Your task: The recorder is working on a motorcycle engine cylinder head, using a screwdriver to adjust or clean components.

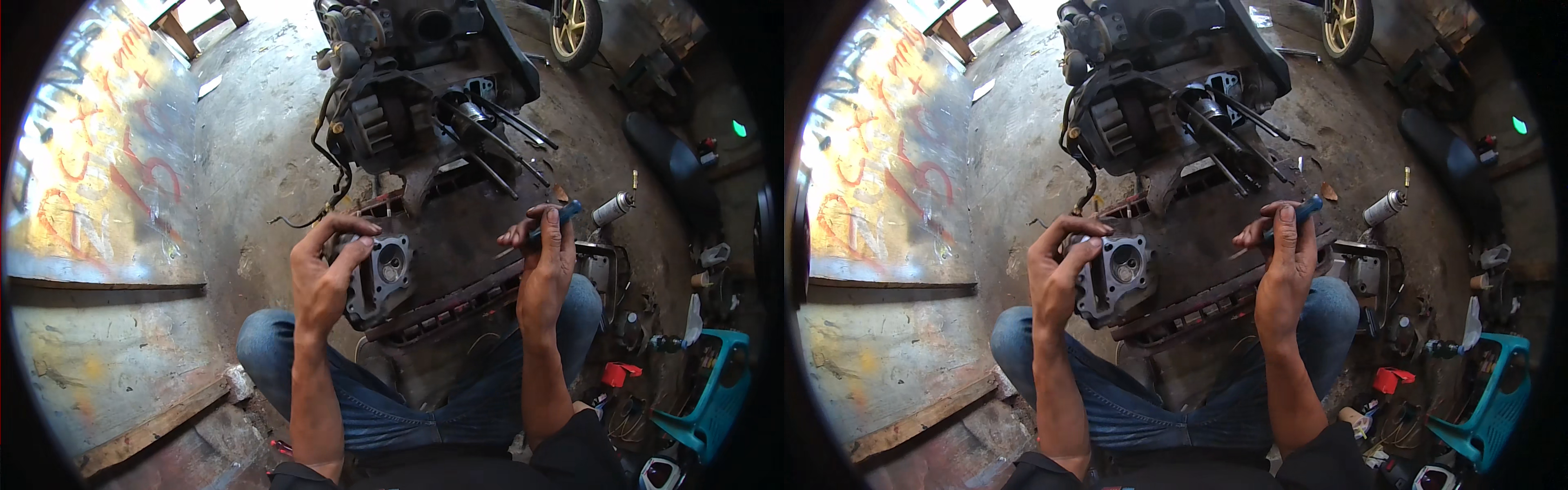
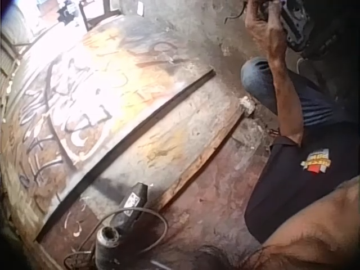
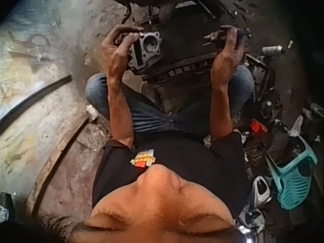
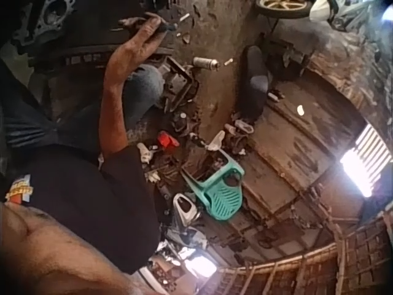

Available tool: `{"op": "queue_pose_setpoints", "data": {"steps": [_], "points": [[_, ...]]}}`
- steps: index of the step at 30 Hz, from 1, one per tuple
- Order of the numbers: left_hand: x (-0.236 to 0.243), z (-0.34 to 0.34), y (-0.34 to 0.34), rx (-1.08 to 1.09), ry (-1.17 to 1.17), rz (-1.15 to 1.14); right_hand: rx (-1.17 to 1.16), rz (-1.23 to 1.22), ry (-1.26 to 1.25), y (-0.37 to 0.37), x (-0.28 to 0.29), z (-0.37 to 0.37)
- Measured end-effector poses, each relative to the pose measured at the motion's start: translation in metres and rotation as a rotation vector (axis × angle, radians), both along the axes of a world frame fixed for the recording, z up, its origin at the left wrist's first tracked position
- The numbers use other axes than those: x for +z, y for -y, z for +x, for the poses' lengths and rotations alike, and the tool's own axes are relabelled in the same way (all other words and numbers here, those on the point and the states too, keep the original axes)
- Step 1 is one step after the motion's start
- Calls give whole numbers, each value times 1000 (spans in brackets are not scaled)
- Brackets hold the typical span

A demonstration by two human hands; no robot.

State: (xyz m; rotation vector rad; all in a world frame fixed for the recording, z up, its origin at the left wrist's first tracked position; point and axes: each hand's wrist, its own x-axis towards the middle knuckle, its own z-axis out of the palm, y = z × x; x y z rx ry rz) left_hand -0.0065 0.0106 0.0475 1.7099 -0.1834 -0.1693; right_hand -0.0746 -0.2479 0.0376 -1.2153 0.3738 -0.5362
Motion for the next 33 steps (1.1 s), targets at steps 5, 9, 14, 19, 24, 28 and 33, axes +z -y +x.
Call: {"op": "queue_pose_setpoints", "data": {"steps": [5, 9, 14, 19, 24, 28, 33], "points": [[8, -23, 20, 149, 133, -257, 82, 16, -188, 3, 2, -12], [27, -40, 32, 167, 182, -298, 174, -221, -467, -11, -9, -17], [33, -56, 48, 169, 220, -374, 397, -60, -414, -34, -49, -29], [26, -62, 53, 208, 238, -338, 416, 313, -437, -42, -27, -33], [33, -70, 59, 217, 203, -288, 336, 357, -460, -39, -22, -41], [36, -76, 63, 275, 55, -348, 262, 119, -381, -44, -16, -48], [41, -79, 60, 288, -76, -350, 276, 188, -495, -44, -13, -52]]}}
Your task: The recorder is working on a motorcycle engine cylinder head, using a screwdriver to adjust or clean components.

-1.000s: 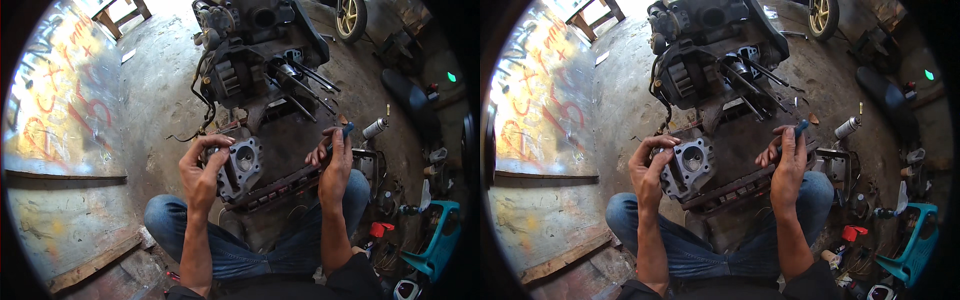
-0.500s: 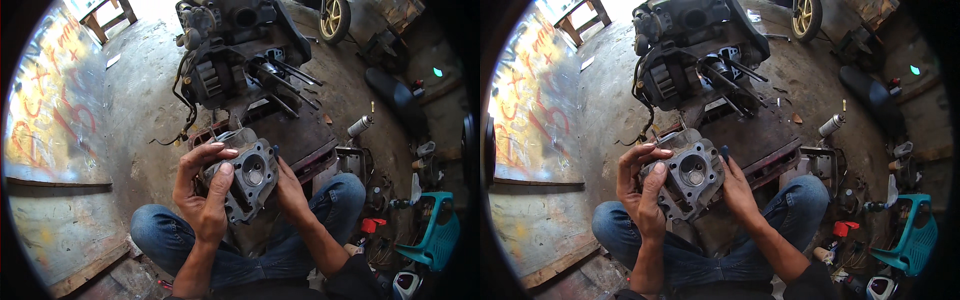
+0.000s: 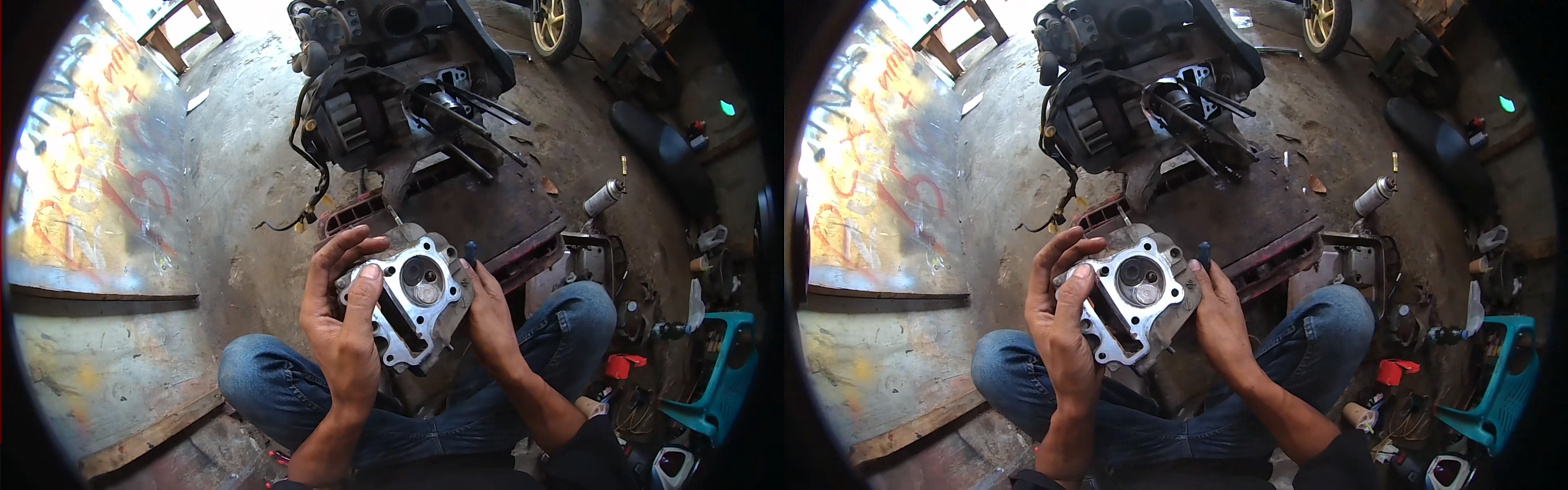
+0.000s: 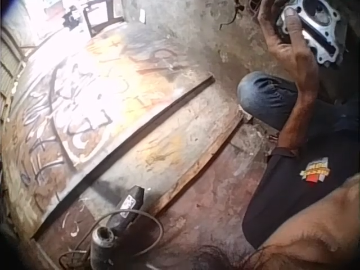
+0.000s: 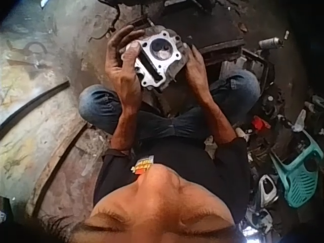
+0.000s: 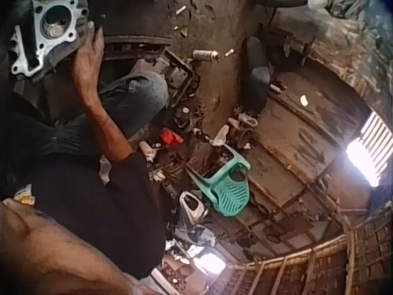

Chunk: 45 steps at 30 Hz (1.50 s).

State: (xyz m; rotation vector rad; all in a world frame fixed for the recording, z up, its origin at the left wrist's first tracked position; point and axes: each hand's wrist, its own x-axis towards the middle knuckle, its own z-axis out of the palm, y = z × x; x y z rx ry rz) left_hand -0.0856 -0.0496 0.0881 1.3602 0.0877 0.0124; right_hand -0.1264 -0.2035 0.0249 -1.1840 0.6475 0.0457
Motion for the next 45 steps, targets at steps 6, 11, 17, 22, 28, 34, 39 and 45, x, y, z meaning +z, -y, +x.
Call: {"op": "queue_pose_setpoints", "data": {"steps": [6, 11, 17, 22, 28, 34, 39, 45], "points": [[-1, 2, -6, -4, -98, 20, 131, -242, -59, -1, -42, -11], [-5, 2, -10, -2, -127, -6, 109, -288, -29, -5, -48, -13], [-10, 4, -16, 0, -104, -61, 124, -393, -25, -11, -8, -5], [-12, 7, -15, 2, -157, -116, 135, -387, -13, -7, -24, -6], [-13, 8, -20, 28, -191, -105, 163, -474, -14, -9, -7, -4], [-1, -1, -16, 34, -227, -127, 110, -429, 48, -7, -8, -11], [6, -8, -12, 39, -225, -111, 36, -327, 76, -4, -3, -14], [9, -11, -12, 65, -201, -117, 41, -445, 81, -7, 19, -11]]}}
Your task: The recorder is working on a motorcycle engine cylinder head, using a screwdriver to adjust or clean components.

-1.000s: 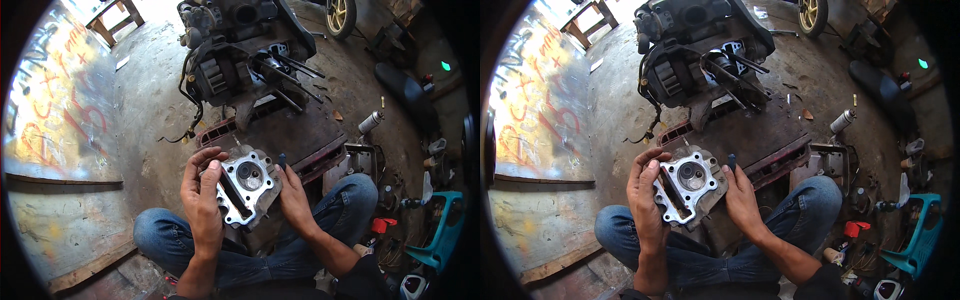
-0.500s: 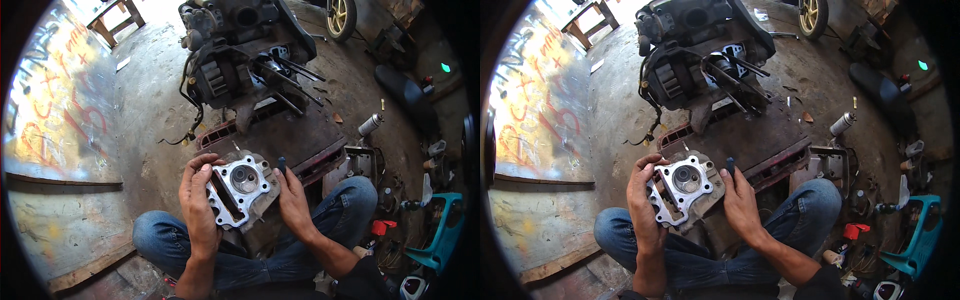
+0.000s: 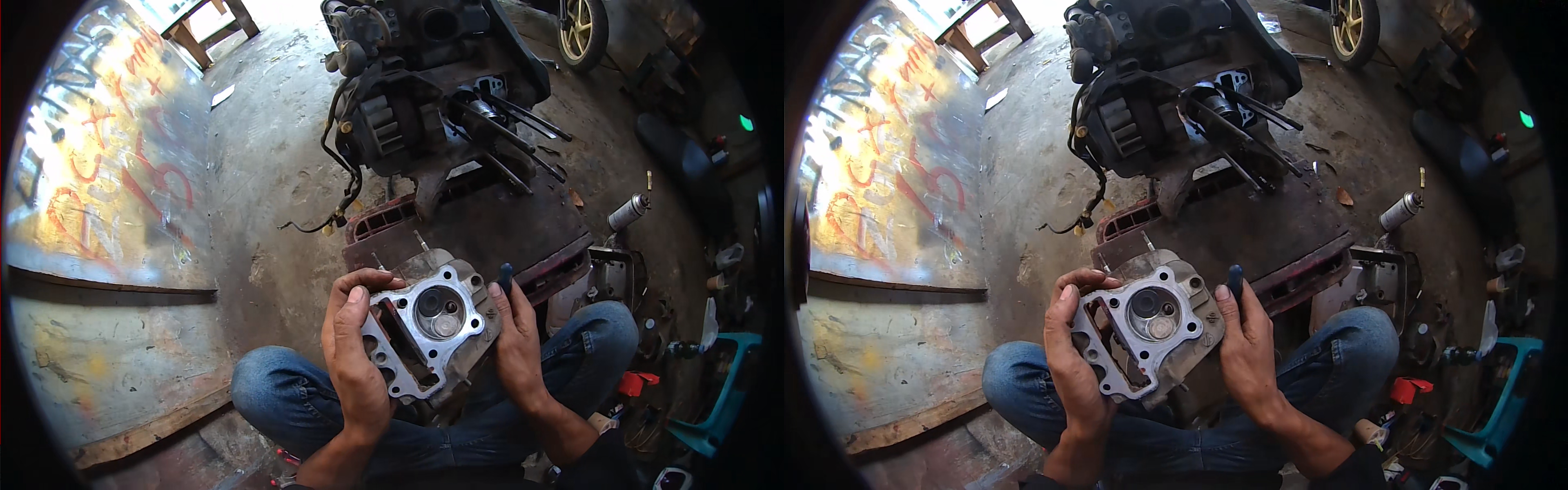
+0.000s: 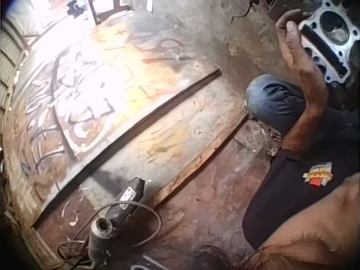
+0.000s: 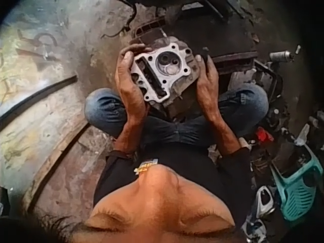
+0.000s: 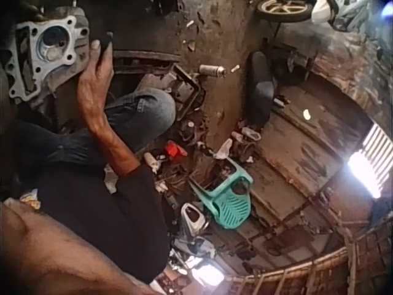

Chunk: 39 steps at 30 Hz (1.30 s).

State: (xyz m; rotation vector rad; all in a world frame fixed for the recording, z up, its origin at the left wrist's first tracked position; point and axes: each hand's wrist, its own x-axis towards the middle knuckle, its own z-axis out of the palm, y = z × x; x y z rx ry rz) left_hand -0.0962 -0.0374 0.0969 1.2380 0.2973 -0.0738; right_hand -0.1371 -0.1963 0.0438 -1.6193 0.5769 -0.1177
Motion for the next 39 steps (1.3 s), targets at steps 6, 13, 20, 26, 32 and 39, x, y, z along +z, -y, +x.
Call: {"op": "queue_pose_setpoints", "data": {"steps": [6, 13, 20, 26, 32, 39], "points": [[-2, 0, -2, 21, -53, -36, 36, 0, -32, 1, 3, -1], [-1, -2, -6, 23, -112, -95, 20, 42, 31, 0, -7, -5], [-8, -1, -12, 21, -130, -186, 57, -87, 118, 4, 3, -8], [-30, -1, -16, 42, -62, -255, 99, -79, 142, 4, 18, -10], [-43, 3, -14, 35, 93, -401, 34, -166, 276, 3, 8, -9], [-57, 2, -15, -14, 120, -615, 53, -193, 351, 8, 16, -11]]}}
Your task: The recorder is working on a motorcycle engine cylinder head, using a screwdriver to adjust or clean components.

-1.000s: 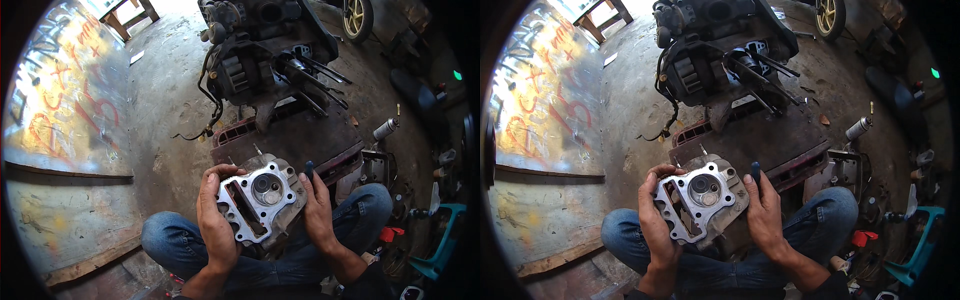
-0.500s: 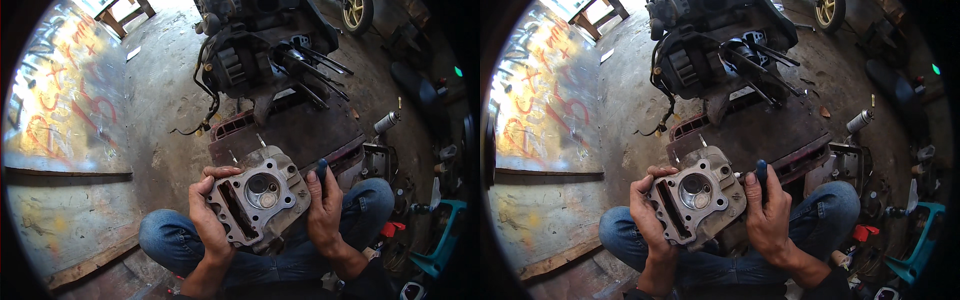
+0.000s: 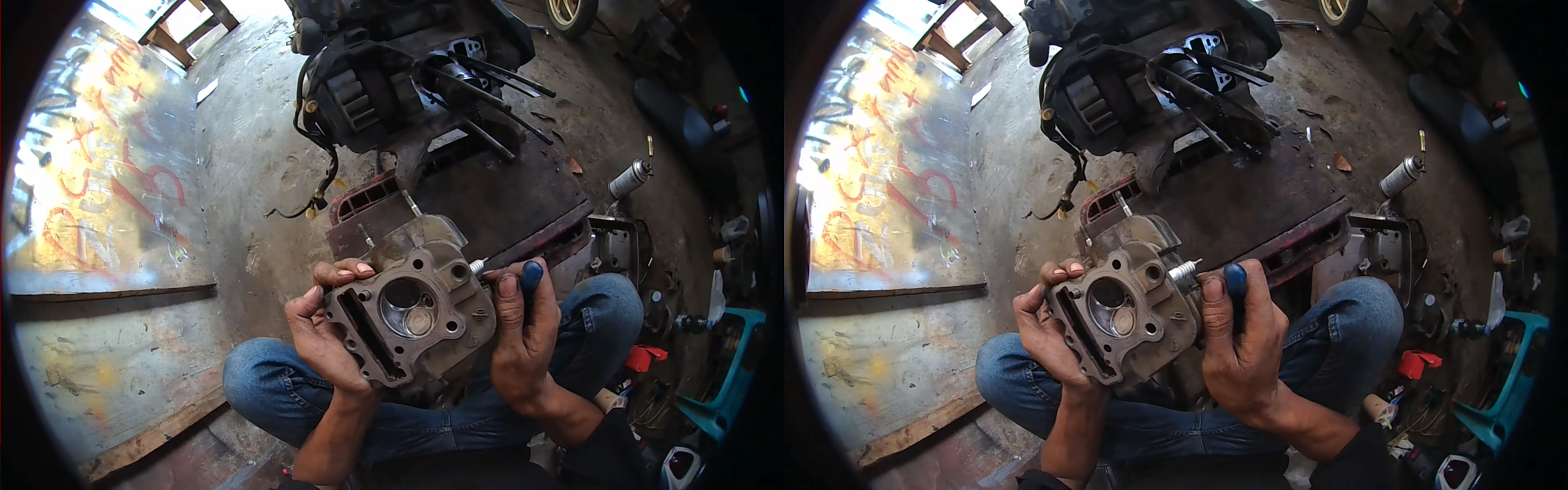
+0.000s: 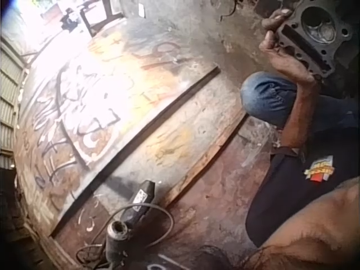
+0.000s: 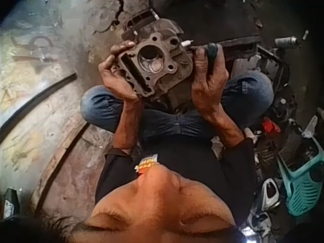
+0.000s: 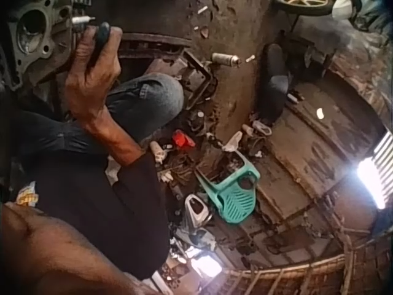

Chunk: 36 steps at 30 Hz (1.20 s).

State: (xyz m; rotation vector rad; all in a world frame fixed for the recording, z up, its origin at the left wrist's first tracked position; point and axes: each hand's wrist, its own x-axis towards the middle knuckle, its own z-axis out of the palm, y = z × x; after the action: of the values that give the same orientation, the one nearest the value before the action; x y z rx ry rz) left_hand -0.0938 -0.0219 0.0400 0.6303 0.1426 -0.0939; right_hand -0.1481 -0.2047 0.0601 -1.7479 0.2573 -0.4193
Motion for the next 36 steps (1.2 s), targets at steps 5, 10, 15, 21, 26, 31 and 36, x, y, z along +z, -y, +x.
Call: {"op": "queue_pose_setpoints", "data": {"steps": [5, 10, 15, 21, 26, 31, 36], "points": [[-8, 0, 1, -4, -74, -97, -2, 1, -3, 3, -3, 1], [-10, 0, 2, 10, -264, -1, 48, -103, 37, 10, -1, 1], [-10, -1, 6, -98, -501, -129, 96, -59, 6, 15, 7, 8], [8, -1, 15, -185, -617, -11, 63, 58, -115, 21, 5, 23], [27, 1, 15, -260, -630, 31, -28, 92, -194, 24, -8, 36], [32, 2, 9, -334, -631, 84, -69, 134, -374, 23, -25, 46], [39, 2, -3, -406, -535, 2, -69, 202, -420, 28, -48, 55]]}}
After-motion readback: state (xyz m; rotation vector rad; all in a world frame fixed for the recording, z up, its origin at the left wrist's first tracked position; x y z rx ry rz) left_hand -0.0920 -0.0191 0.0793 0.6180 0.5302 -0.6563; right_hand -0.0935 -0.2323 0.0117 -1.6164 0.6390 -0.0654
